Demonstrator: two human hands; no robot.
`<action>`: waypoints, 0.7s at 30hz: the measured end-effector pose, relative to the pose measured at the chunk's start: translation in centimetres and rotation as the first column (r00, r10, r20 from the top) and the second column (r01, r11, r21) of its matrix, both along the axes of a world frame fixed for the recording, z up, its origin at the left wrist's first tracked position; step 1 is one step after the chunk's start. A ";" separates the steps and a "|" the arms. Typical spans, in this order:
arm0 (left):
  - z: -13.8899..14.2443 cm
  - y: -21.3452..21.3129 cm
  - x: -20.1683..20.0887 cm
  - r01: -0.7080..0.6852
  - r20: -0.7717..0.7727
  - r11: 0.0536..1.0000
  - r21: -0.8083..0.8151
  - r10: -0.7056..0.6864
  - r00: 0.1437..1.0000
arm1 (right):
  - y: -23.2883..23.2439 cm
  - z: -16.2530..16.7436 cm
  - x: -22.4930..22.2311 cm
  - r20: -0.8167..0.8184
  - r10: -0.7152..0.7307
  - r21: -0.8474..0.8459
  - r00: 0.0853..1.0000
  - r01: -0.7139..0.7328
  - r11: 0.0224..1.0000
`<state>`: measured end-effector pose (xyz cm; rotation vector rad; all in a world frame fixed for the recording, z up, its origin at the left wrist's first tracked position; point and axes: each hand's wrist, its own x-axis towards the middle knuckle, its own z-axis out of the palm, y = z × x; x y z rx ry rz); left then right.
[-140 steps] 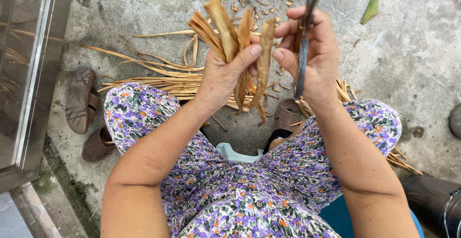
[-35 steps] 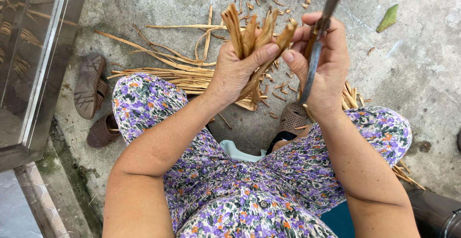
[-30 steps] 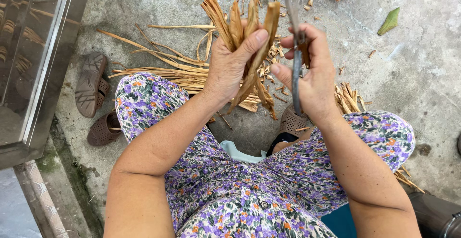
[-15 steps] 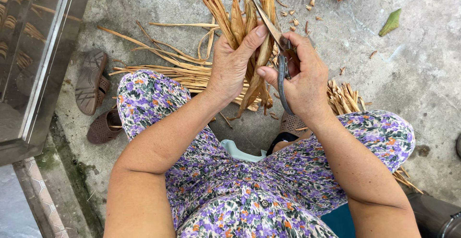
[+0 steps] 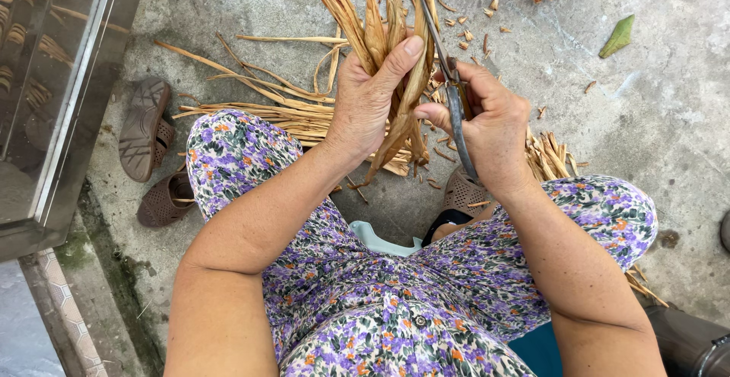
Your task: The person sits on a low stool and uses a curved knife to split dried plant stalks into thin strips. They hold the stalks in one hand and shave them with the other, placing the finished strips on the floor.
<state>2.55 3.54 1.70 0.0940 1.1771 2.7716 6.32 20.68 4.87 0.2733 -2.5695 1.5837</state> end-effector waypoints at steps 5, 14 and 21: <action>-0.3 -0.3 -0.1 0.001 -0.003 1.000 -0.026 -0.001 1.000 | 0.2 -0.2 -0.2 0.126 -0.004 -0.054 0.992 0.011 0.998; -1.1 -0.5 -0.5 0.124 -0.052 0.983 -0.133 -0.132 0.990 | 0.5 0.6 -0.1 -0.036 -0.013 -0.418 0.999 -0.003 0.909; -1.5 1.5 0.9 0.080 -0.092 0.830 -0.552 -0.156 0.983 | -0.1 1.3 0.1 -0.016 0.056 -0.524 0.998 -0.056 0.850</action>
